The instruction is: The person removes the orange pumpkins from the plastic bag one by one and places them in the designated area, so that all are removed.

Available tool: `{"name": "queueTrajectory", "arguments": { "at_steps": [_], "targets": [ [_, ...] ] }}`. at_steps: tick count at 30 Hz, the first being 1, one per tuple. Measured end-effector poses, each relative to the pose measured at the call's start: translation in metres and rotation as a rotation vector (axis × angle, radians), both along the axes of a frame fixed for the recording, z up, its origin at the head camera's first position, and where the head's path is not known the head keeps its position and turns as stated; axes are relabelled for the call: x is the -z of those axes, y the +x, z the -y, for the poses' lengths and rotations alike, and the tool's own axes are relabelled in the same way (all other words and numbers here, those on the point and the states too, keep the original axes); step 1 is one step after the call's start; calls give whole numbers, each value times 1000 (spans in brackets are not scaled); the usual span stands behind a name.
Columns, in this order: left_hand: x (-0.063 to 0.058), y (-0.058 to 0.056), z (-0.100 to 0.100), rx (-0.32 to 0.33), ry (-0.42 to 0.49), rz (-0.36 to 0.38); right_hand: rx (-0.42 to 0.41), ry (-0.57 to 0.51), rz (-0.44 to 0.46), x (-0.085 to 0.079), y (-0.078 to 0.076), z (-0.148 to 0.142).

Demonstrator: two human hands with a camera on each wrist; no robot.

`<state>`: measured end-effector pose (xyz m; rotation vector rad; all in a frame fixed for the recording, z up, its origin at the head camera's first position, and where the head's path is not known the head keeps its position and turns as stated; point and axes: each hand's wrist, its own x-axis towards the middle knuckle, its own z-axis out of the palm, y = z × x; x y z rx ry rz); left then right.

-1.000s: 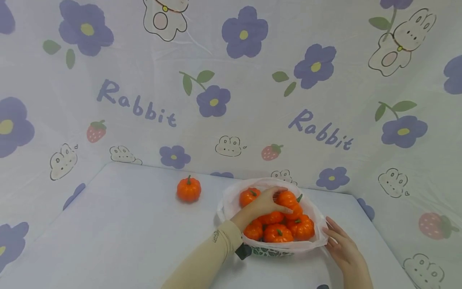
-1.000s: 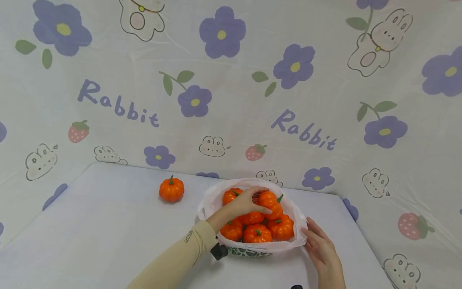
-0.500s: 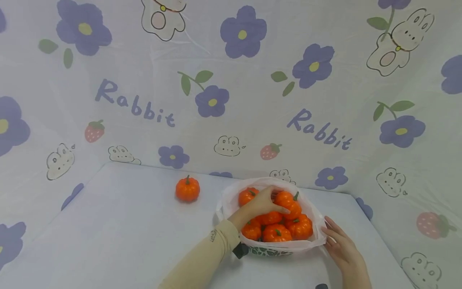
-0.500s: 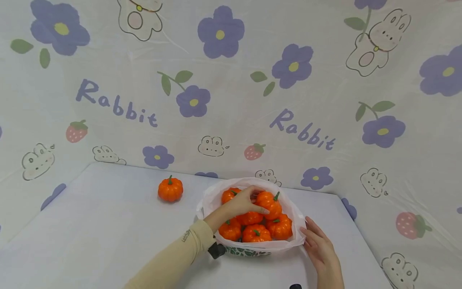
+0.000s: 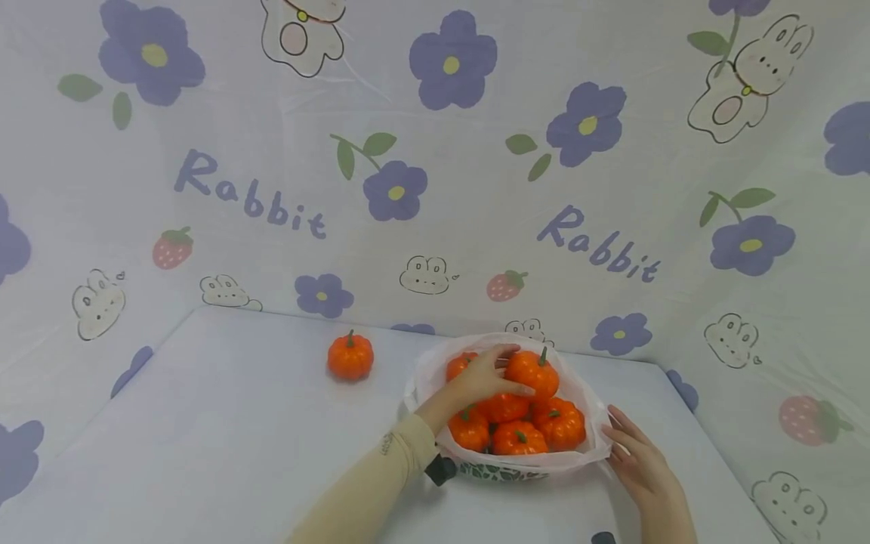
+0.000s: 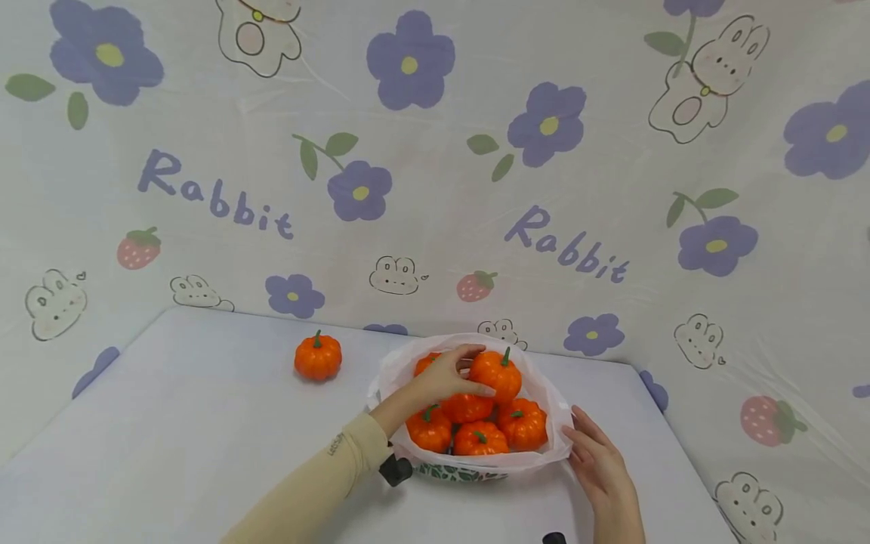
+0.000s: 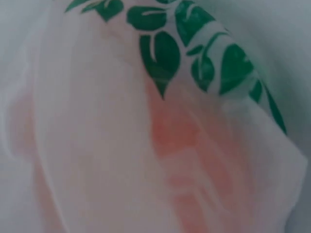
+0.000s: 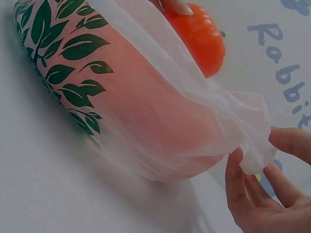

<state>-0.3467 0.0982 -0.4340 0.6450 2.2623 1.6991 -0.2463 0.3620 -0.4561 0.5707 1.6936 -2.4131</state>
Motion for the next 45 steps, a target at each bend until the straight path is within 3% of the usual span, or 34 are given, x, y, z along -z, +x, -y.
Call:
{"name": "queueTrajectory", "arguments": {
  "at_steps": [7, 13, 19, 28, 45],
  "targets": [
    [-4, 1, 16, -26, 6, 2, -5, 4, -8, 1, 3, -1],
    [-8, -2, 31, -22, 69, 106, 4, 4, 8, 0, 5, 1],
    [-9, -10, 49, -29, 68, 31, 3, 10, 13, -1, 5, 2],
    [-15, -17, 74, -31, 113, 5, -14, 7, -23, 2, 7, 1],
    [-22, -19, 122, -186, 91, -52, -1, -10, -20, 1, 7, 0]
  ]
}}
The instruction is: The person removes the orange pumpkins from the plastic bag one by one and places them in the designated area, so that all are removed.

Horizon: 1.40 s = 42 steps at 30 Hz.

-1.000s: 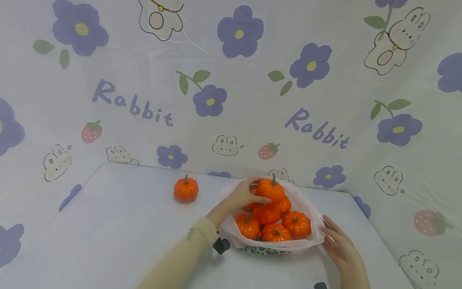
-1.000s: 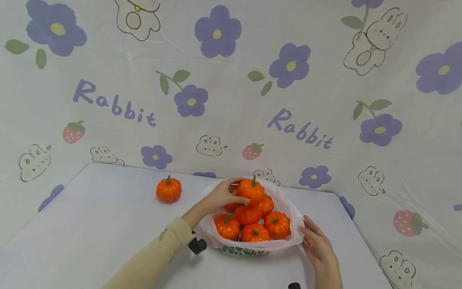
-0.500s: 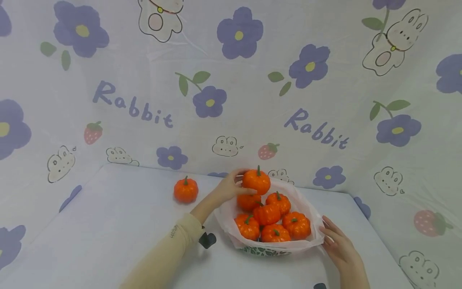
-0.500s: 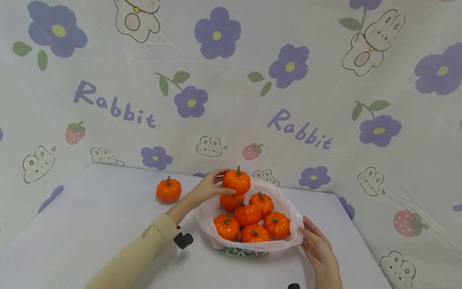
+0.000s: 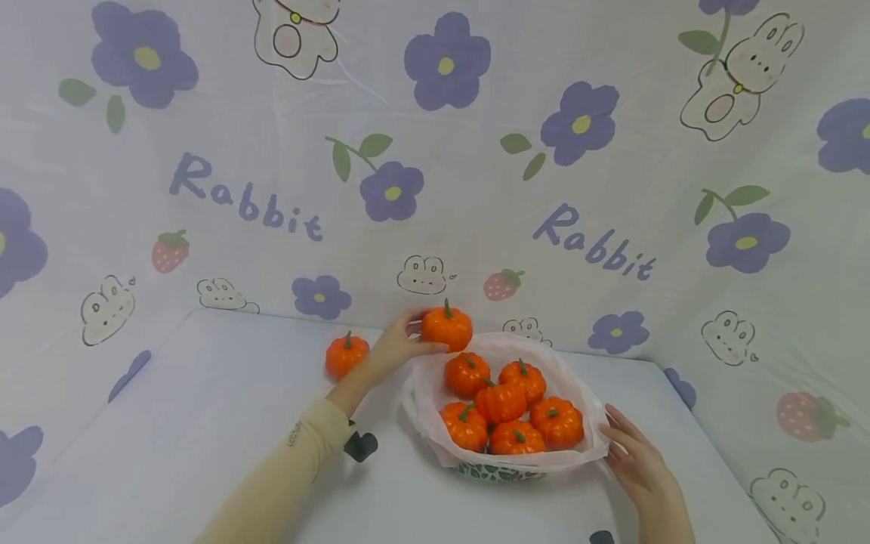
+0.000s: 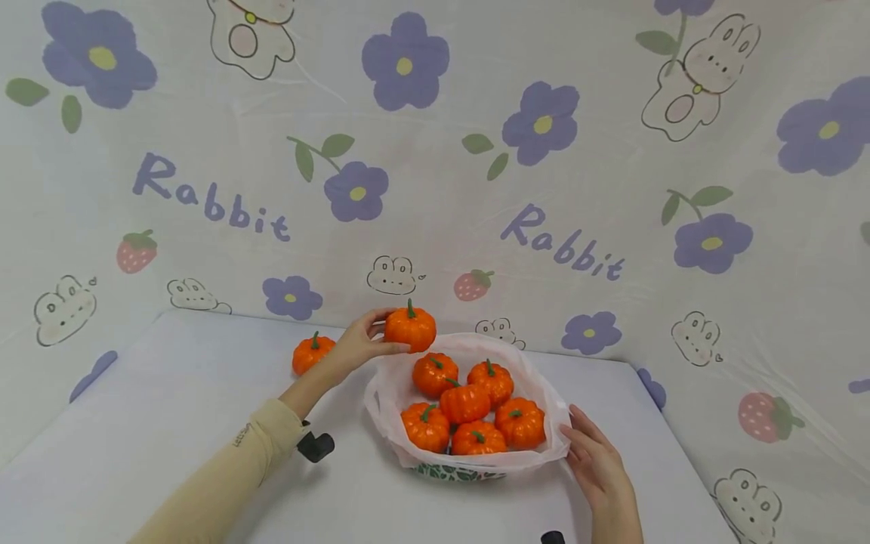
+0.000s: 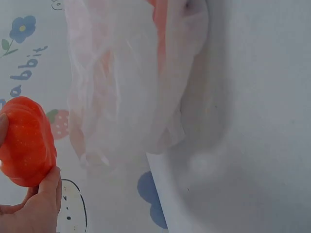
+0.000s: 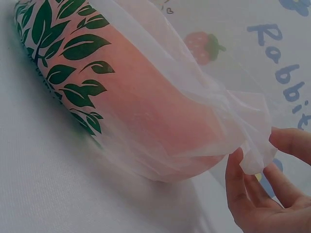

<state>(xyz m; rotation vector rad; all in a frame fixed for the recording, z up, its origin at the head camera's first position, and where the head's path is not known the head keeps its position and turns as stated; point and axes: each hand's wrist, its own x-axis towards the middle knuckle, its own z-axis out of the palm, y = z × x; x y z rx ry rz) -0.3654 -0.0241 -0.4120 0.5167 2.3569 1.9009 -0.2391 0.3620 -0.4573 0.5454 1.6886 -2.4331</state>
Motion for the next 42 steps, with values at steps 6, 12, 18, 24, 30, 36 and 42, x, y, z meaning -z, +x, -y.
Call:
{"name": "queueTrajectory", "arguments": {
  "at_steps": [6, 12, 18, 24, 30, 36, 42],
  "targets": [
    [0, 0, 22, -46, -10, 25, -13, -20, -17, -1, 2, 1],
    [6, -8, 45, -88, 11, 86, -15, -48, -38, -1, 2, -1],
    [15, -16, 68, -149, -22, 112, -29, -46, -53, -1, 3, -1],
    [19, -18, 91, -178, -63, 134, -14, -30, -17, -1, 4, 2],
    [21, -22, 114, -191, -51, 143, -10, -34, -18, -2, 4, 2],
    [23, -21, 138, -214, -35, 145, -20, -4, -33, -1, 3, 2],
    [25, -19, 157, -270, -68, 165, -9, 12, -9, -1, 2, 2]
  ]
}}
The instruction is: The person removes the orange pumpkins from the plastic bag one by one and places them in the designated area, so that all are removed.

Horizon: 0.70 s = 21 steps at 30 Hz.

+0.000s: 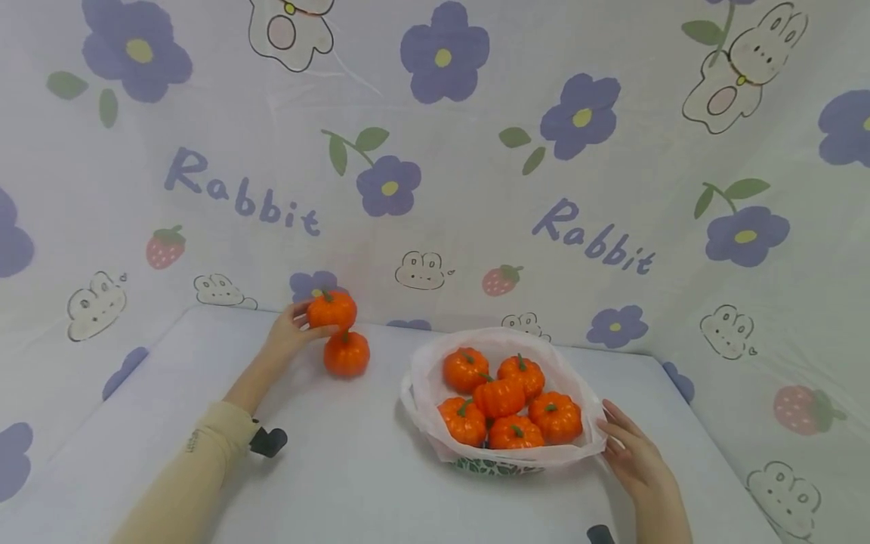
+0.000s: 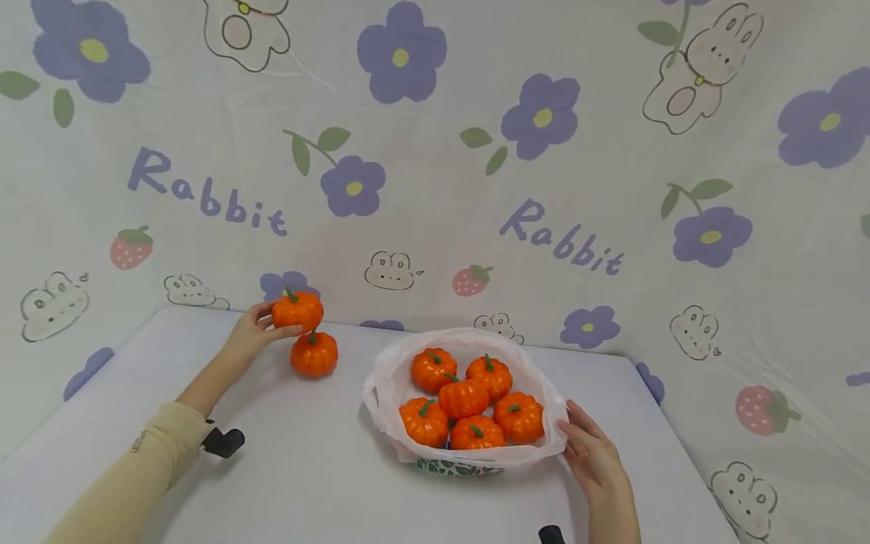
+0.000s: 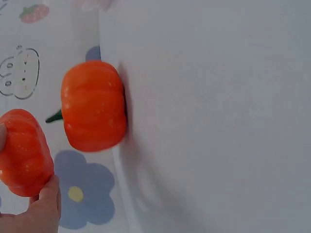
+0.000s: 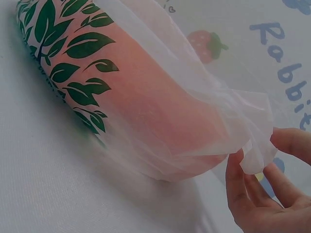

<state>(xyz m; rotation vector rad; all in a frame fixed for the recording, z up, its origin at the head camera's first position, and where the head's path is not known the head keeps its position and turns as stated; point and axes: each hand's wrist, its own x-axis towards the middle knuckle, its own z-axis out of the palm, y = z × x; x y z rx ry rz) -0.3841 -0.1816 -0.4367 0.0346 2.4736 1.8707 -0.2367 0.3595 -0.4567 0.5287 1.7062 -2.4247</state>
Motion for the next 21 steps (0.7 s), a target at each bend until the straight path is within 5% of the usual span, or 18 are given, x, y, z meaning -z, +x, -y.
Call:
{"name": "queueTrajectory", "arguments": {
  "at_steps": [11, 21],
  "targets": [
    [30, -9, 39, -65, -68, 54, 8, -21, -10, -1, 0, -1],
    [35, -6, 51, -59, -154, 88, 21, -9, 30, -1, -2, 2]
  ]
}}
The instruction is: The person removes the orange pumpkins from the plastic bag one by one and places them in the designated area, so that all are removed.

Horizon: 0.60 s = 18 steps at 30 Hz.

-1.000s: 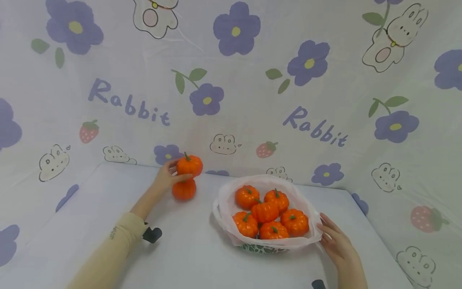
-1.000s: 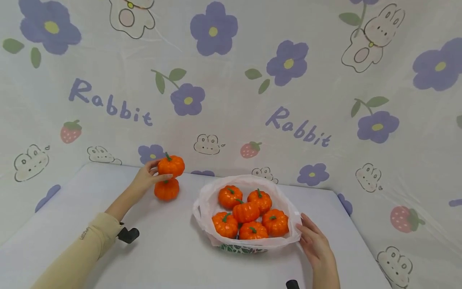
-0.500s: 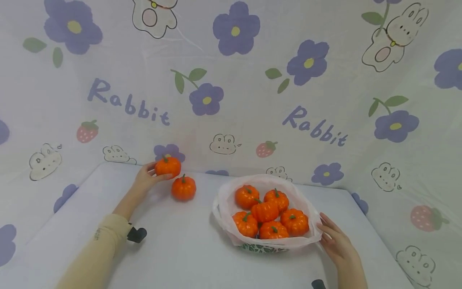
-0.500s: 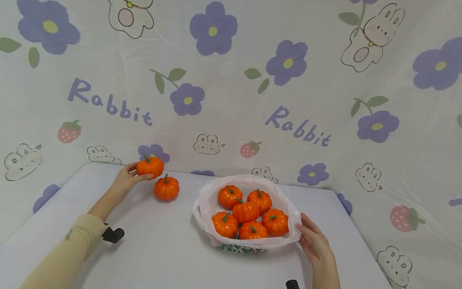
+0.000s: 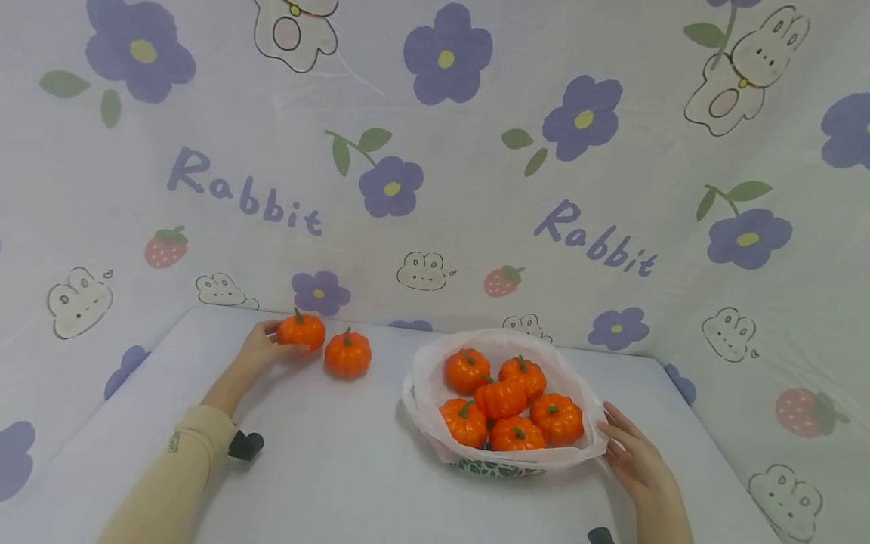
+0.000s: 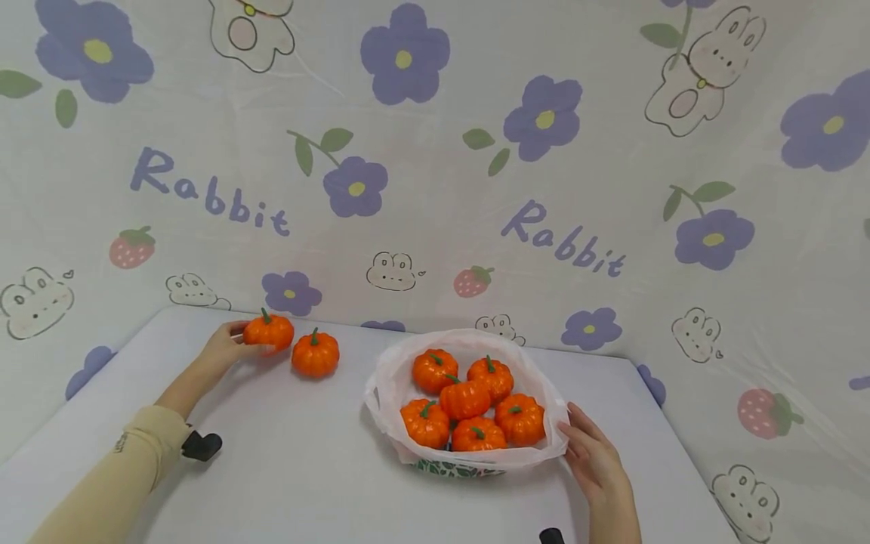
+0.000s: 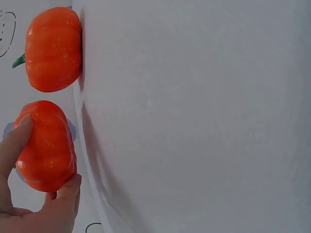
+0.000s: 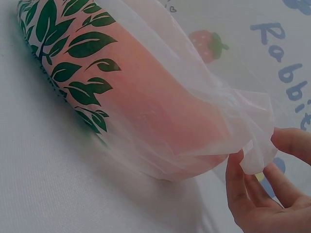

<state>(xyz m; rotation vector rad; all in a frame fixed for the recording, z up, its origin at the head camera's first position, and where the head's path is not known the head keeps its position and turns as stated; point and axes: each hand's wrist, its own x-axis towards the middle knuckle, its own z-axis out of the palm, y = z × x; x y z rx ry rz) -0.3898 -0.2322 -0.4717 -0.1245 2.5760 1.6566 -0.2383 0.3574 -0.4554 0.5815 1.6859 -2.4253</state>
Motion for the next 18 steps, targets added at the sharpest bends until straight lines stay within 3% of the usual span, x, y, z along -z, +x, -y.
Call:
{"name": "queueTrajectory", "arguments": {
  "at_steps": [18],
  "targets": [
    [7, 7, 1, 39, 22, 40, 1, 10, 9, 2, 0, 0]
  ]
}}
